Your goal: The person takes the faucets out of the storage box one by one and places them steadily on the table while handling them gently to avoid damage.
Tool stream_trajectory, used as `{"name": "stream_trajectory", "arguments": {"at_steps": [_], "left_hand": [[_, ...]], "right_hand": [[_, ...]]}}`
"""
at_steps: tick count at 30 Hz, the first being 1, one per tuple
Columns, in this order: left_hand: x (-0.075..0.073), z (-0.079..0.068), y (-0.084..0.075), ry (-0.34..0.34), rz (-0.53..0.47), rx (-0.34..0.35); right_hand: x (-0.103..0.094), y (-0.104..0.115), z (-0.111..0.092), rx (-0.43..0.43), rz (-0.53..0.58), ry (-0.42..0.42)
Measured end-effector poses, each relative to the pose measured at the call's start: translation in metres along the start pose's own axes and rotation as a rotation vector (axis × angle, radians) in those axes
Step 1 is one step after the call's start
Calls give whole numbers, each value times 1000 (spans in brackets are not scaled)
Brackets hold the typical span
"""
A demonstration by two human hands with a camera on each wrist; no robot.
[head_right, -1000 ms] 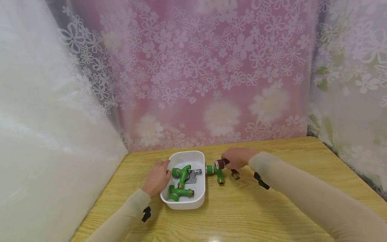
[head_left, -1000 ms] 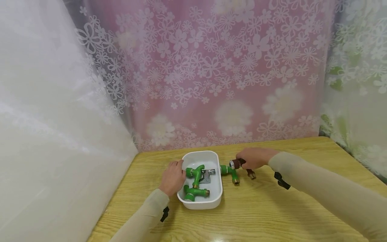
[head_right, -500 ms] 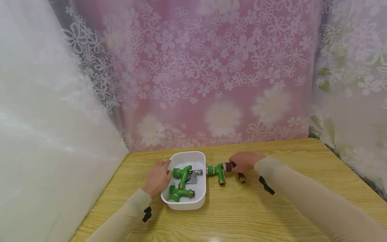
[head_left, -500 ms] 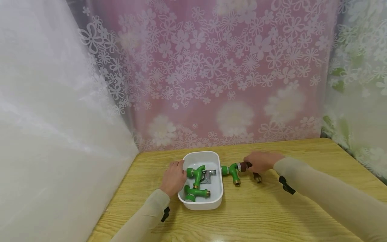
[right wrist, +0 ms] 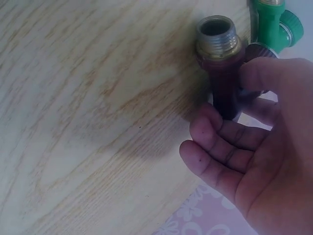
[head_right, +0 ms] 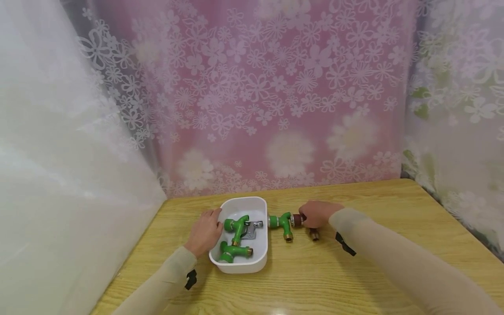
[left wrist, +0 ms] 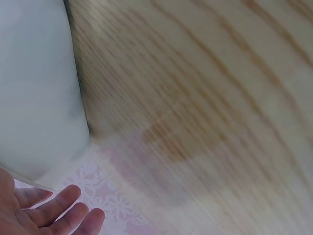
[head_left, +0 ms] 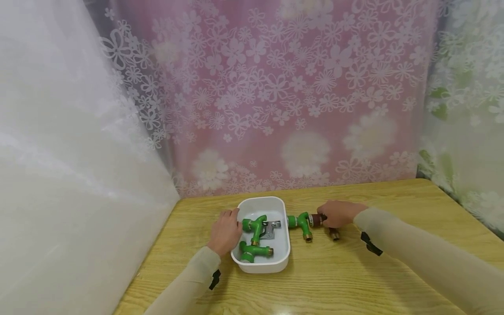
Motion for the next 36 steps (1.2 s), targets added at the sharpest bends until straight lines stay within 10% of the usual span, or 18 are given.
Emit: {"name": "stream_trajectory", "arguments": {"at_steps": [36], "left_hand": [[-4, -1, -2, -37, -7, 38]], "right_hand": [[-1, 0, 11, -2, -63, -51]]}}
Point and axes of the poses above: each hand's wrist, its own z-axis towards the middle knuckle, its own x-axis out of the palm, y = z × x, the point moved 6 cm from there along z, towards the middle knuckle, and after that the axes turned 13 degrees about x, right-handed, at the moved point
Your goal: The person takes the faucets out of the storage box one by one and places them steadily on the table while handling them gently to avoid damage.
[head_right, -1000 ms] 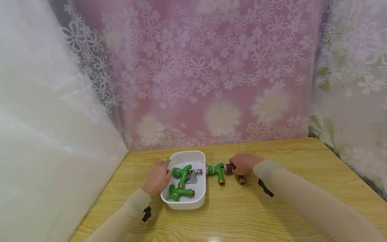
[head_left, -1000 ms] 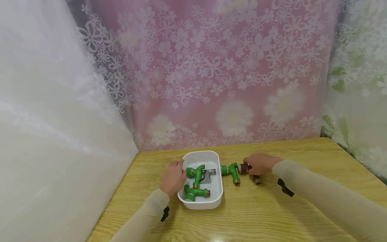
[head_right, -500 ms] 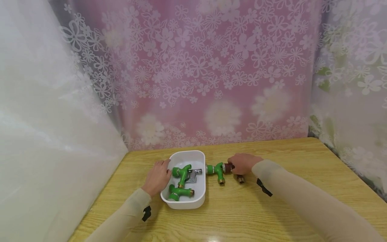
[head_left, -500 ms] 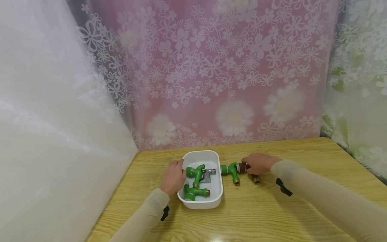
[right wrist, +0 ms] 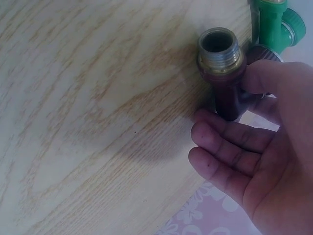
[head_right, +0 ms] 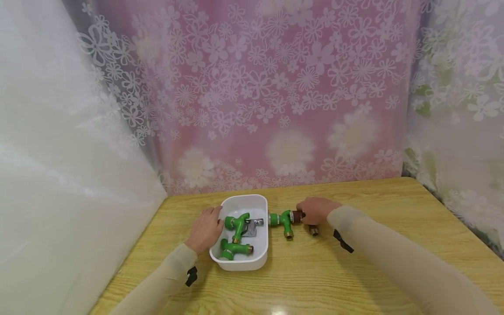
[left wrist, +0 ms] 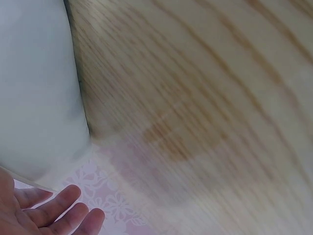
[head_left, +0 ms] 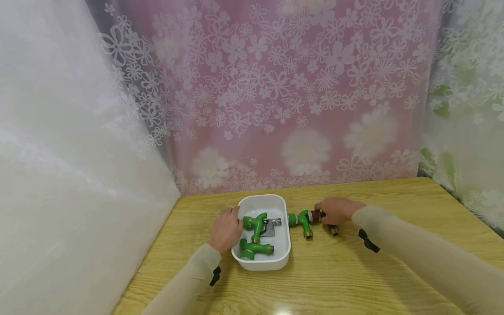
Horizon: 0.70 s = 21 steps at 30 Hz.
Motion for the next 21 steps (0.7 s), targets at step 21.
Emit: {"name": "stream_trajectory", "arguments": {"at_steps": [21], "left_hand": [[1, 1, 0, -7, 6, -2]], "right_hand": [[3, -1, 0, 12, 59, 6]]}}
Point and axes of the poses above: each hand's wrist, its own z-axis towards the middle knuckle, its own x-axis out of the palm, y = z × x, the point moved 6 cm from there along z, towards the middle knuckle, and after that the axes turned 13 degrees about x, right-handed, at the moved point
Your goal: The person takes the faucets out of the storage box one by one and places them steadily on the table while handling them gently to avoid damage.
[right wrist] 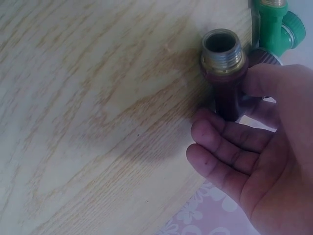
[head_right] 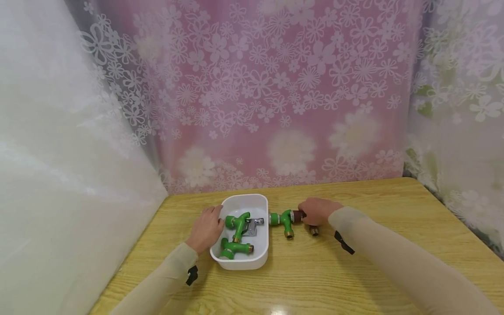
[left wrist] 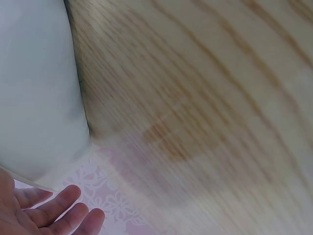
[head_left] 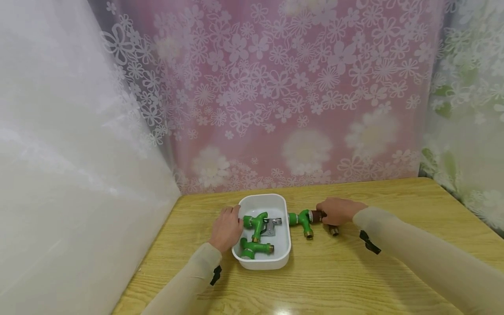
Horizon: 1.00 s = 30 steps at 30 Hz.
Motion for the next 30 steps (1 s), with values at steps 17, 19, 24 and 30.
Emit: {"name": "stream_trajectory", "arguments": {"at_steps": [17, 19, 24, 30], "left_hand": [[-1, 2, 0, 16, 11, 5], [-1, 1, 1, 16, 9, 6], [0, 0, 2, 25, -3, -7], [1, 0, 2, 21, -1, -11]], "right_hand": [[-42, 40, -15, -60, -185, -166], [-46, 50, -14, -72, -194, -176], [-55, 77, -14, -132, -190, -214], [-65, 106, -9, -164, -189, -232]]}}
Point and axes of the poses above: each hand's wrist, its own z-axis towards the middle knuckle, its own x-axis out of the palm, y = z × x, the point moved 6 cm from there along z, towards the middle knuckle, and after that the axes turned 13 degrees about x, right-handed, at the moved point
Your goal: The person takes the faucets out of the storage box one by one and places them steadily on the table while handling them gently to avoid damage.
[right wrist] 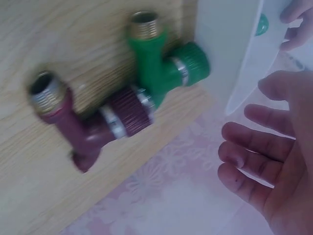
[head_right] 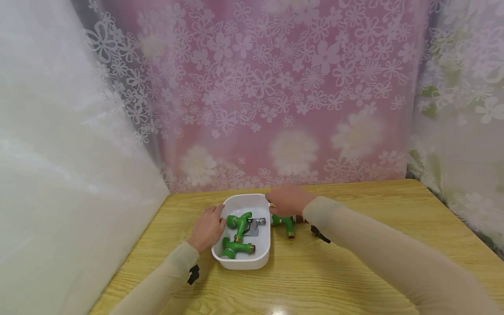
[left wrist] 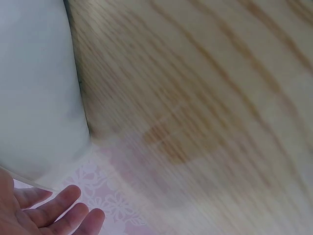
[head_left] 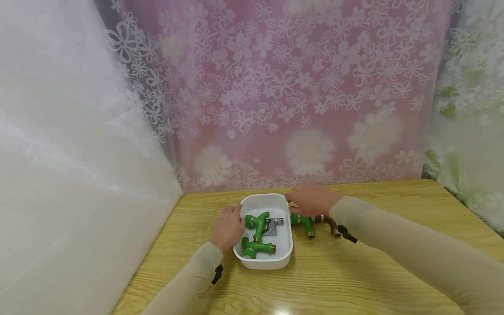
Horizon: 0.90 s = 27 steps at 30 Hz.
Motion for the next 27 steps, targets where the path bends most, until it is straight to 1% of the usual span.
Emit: {"name": "stream_trajectory", "arguments": {"at_steps": [6, 11, 18, 23, 27], "left_hand": [[0, 1, 2, -1, 9, -4], [-2, 0, 2, -3, 16, 3], [-1, 0, 2, 4, 22, 0], [0, 0, 2, 0, 27, 8], [-1, 0, 1, 9, 29, 10]], "right_hand": [[-7, 23, 14, -38, -12, 6], [-10, 41, 26, -67, -13, 4], [-7, 62, 42, -71, -15, 30], [-3, 73, 53, -75, -31, 26], [1, 79, 60, -81, -48, 20]]}}
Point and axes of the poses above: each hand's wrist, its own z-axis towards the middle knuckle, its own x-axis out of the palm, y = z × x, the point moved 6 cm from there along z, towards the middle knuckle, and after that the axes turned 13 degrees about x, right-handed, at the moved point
